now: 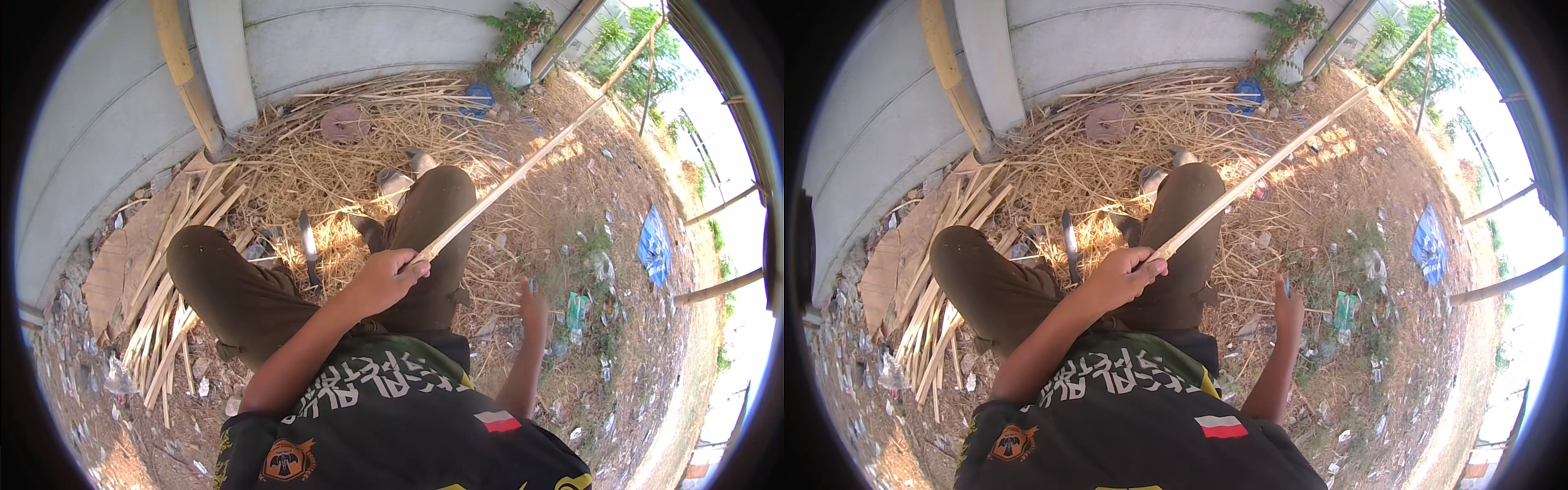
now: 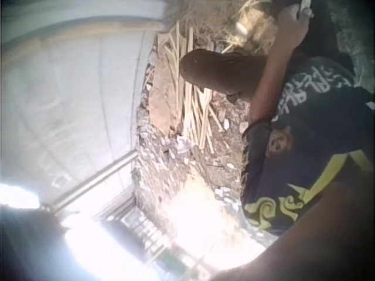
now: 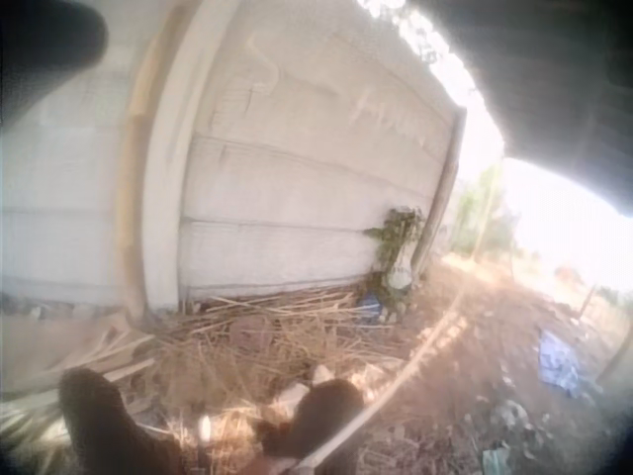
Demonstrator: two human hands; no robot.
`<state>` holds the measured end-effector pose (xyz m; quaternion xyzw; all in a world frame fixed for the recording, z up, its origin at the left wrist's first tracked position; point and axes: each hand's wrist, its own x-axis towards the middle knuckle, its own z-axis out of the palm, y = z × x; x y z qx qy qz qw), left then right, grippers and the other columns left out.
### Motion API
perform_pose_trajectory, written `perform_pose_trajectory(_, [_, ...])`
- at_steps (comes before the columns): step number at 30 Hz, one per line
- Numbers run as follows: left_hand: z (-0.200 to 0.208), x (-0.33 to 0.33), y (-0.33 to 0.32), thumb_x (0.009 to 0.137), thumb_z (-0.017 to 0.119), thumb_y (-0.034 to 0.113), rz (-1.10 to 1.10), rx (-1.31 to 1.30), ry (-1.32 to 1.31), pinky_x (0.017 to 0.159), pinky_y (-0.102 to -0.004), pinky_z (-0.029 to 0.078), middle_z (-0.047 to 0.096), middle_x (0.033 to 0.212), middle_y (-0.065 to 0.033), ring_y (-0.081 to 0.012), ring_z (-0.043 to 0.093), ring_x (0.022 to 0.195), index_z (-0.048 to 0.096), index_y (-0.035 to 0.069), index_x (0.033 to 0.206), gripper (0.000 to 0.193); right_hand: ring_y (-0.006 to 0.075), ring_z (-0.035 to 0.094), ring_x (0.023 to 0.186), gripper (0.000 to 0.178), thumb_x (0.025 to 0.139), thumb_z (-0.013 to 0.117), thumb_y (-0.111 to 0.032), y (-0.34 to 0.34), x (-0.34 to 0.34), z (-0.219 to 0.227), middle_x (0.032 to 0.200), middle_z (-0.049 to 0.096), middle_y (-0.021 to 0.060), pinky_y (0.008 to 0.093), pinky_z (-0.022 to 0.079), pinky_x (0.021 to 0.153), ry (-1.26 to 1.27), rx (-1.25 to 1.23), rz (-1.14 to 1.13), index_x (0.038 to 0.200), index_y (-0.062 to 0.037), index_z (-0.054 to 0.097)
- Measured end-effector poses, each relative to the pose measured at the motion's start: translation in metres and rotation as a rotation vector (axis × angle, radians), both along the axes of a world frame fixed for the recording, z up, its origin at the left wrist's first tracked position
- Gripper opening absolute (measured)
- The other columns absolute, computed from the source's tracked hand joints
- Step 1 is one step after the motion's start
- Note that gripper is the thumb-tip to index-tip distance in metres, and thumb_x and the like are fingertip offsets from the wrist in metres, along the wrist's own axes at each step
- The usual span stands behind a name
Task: The person sits on the ground and uses a utility knife to shave a long bamboo stick, removing thin strips of wood. The person holds the stick with one hand and carefully scrapes the blade along its length to smooth the surface.
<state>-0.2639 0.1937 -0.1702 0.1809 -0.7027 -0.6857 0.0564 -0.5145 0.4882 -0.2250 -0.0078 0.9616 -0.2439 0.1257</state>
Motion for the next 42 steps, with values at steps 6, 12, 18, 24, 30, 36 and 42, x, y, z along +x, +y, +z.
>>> perform_pose_trajectory(6, [-0.007, 0.002, -0.004, 0.104, 0.057, 0.033, 0.056, -0.318, 0.046, 0.055, -0.0338, 0.041, 0.056, 0.068, -0.0049, -0.0135, 0.052, 0.056, 0.065, 0.002, 0.098, 0.033, 0.0247, 0.061, 0.06, 0.069, 0.094, 0.056, -0.067, 0.014, 0.005, -0.04, 0.069, 0.064, 0.0134, 0.0384, 0.048, 0.063, -0.086, 0.215, 0.192, 0.087, 0.0007, 0.07])
perform_pose_trajectory(12, [-0.02, -0.001, 0.006, 0.105, 0.054, 0.027, 0.107, -0.405, 0.028, 0.059, -0.0458, 0.043, 0.057, 0.067, -0.0187, -0.0341, 0.059, 0.06, 0.055, 0.001, 0.094, 0.029, 0.016, 0.044, 0.055, 0.054, 0.108, 0.04, -0.05, -0.085, 0.081, 0.028, 0.06, 0.045, 0.0041, 0.0358, 0.036, 0.054, 0.044, -0.495, 0.387, 0.082, -0.0054, 0.054])
perform_pose_trajectory(18, [-0.011, -0.002, 0.011, 0.105, 0.054, 0.025, 0.119, -0.514, -0.041, 0.063, -0.0535, 0.043, 0.058, 0.072, -0.0278, -0.0499, 0.059, 0.071, 0.051, 0.001, 0.095, 0.026, 0.0357, 0.062, 0.059, 0.043, 0.108, 0.043, -0.044, -0.127, 0.105, 0.041, 0.063, 0.058, 0.0188, 0.0507, 0.043, 0.055, 0.372, -0.179, 0.832, 0.091, -0.0053, 0.05])
perform_pose_trajectory(24, [-0.009, -0.001, 0.012, 0.105, 0.053, 0.024, 0.105, -0.54, -0.079, 0.063, -0.0546, 0.043, 0.059, 0.073, -0.0278, -0.0494, 0.06, 0.073, 0.051, 0.002, 0.098, 0.023, 0.0384, 0.062, 0.05, 0.04, 0.106, 0.048, -0.042, -0.131, 0.107, 0.053, 0.055, 0.058, 0.0152, 0.0478, 0.048, 0.046, 0.498, 0.013, 1.041, 0.088, -0.006, 0.048])
perform_pose_trajectory(30, [-0.013, -0.002, 0.01, 0.104, 0.052, 0.022, 0.065, -0.563, -0.06, 0.064, -0.0585, 0.046, 0.063, 0.073, -0.0268, -0.0495, 0.063, 0.072, 0.053, 0.003, 0.102, 0.019, 0.0367, 0.064, 0.049, 0.039, 0.106, 0.05, -0.041, -0.135, 0.11, 0.051, 0.054, 0.058, 0.0146, 0.0458, 0.049, 0.044, 0.492, 0.035, 0.998, 0.087, -0.0064, 0.049])
perform_pose_trajectory(36, [-0.002, 0.001, 0.01, 0.105, 0.054, 0.023, 0.061, -0.524, -0.1, 0.063, -0.0534, 0.041, 0.059, 0.073, -0.0271, -0.0491, 0.059, 0.073, 0.05, 0.001, 0.097, 0.024, 0.0392, 0.063, 0.05, 0.037, 0.107, 0.048, -0.039, -0.141, 0.128, 0.045, 0.054, 0.058, 0.0161, 0.0493, 0.047, 0.045, 0.52, 0.08, 0.869, 0.089, -0.0069, 0.048])
perform_pose_trajectory(42, [-0.001, 0.015, 0.006, 0.106, 0.052, 0.024, 0.021, -0.481, -0.106, 0.06, -0.0472, 0.041, 0.054, 0.068, -0.024, -0.0435, 0.054, 0.063, 0.047, 0.0, 0.095, 0.026, 0.0379, 0.063, 0.048, 0.037, 0.106, 0.049, -0.04, -0.146, 0.134, 0.039, 0.053, 0.057, 0.015, 0.0491, 0.047, 0.044, 0.585, 0.065, 0.813, 0.088, -0.008, 0.047])
